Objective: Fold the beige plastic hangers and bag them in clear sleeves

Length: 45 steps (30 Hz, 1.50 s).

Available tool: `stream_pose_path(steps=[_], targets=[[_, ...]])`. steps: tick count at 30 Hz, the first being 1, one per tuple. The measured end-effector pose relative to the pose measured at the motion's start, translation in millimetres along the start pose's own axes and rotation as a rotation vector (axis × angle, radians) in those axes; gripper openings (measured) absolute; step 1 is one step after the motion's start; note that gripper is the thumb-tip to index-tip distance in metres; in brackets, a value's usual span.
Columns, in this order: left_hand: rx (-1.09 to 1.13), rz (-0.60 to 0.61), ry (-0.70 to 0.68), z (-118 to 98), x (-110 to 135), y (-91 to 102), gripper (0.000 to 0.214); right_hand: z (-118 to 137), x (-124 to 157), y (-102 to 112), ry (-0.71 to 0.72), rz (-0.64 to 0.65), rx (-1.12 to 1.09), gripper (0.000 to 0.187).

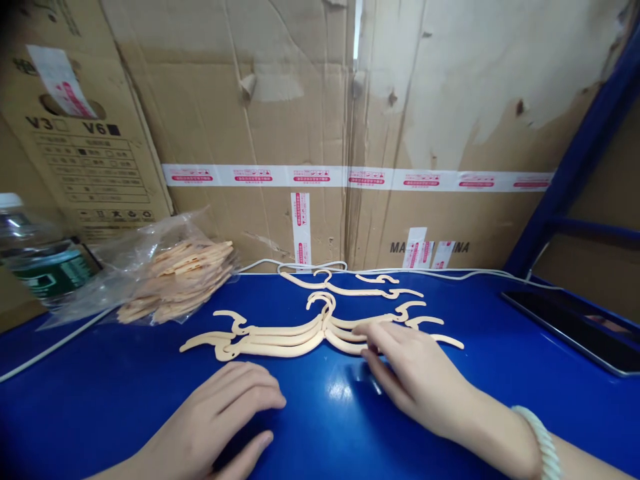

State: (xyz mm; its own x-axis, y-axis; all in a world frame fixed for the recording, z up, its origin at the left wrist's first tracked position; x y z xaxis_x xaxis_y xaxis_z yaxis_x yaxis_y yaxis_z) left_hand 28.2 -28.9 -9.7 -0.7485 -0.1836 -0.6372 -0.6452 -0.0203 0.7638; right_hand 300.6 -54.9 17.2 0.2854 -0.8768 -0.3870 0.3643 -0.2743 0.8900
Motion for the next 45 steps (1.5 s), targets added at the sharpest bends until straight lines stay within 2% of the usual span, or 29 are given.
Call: stream_pose_path(steps=[5,9,12,15,20,24,27,30,34,37,40,42,45], targets=[[-0.052,0.063,-0.001,1.9,0.0,-2.6,0.023,-51.6,-22.1,19.9,-0.194,-0.144,0.069,0.021],[-0.019,0.105,0.081,-0.3,-4.8,2.5,0.018,-98.3,-49.6,36.6,-0.344,-0.132,0.201,0.023],[0.018,0.152,0.135,-3.5,-9.5,7.1,0.017,-122.1,-71.8,45.2,-0.414,-0.074,0.28,0.019],[0.059,0.18,0.182,-5.8,-12.2,10.7,0.015,-136.2,-90.7,45.9,-0.47,0.026,0.338,0.012],[0.099,0.151,0.197,-4.9,-9.1,9.6,0.013,-143.7,-104.9,27.4,-0.536,0.211,0.352,0.022],[0.117,0.147,0.197,-4.4,-6.1,7.4,0.012,-140.4,-104.9,14.5,-0.556,0.249,0.318,0.024],[0.131,0.146,0.208,-5.6,-6.3,8.0,0.011,-134.6,-104.2,16.4,-0.544,0.171,0.286,0.024],[0.176,0.131,0.232,-5.8,-7.4,10.3,0.01,-121.1,-101.3,23.8,-0.498,0.041,0.226,0.019],[0.278,0.057,0.319,-0.4,-9.8,15.1,0.011,-80.0,-88.3,27.1,-0.376,-0.078,0.049,0.021],[0.357,-0.02,0.483,7.7,-11.8,16.9,0.017,-32.8,-72.2,18.6,-0.252,-0.036,-0.11,0.026],[0.565,-0.087,0.633,13.1,-14.2,14.6,0.028,15.1,-55.4,4.5,-0.152,0.054,-0.254,0.027],[0.733,-0.103,0.693,13.6,-15.6,11.8,0.03,40.8,-45.9,-4.8,-0.105,0.121,-0.437,0.022],[0.866,-0.099,0.725,11.2,-16.5,9.9,0.023,66.3,-36.8,-13.4,-0.07,0.168,-0.524,0.018]])
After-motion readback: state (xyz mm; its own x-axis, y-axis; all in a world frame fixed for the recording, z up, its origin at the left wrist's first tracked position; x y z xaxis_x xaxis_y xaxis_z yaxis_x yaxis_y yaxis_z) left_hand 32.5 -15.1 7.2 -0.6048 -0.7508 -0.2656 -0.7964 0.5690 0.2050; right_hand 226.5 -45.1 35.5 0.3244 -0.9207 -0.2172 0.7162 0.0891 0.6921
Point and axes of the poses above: each hand's wrist, its own x-axis away from the middle knuckle, its own y-axis out of the back of the hand, z = x × y, the point moved 2 cm from there along -x, towards the middle knuckle, and after that the axes turned 10 degrees about -y, right-handed, at the moved point
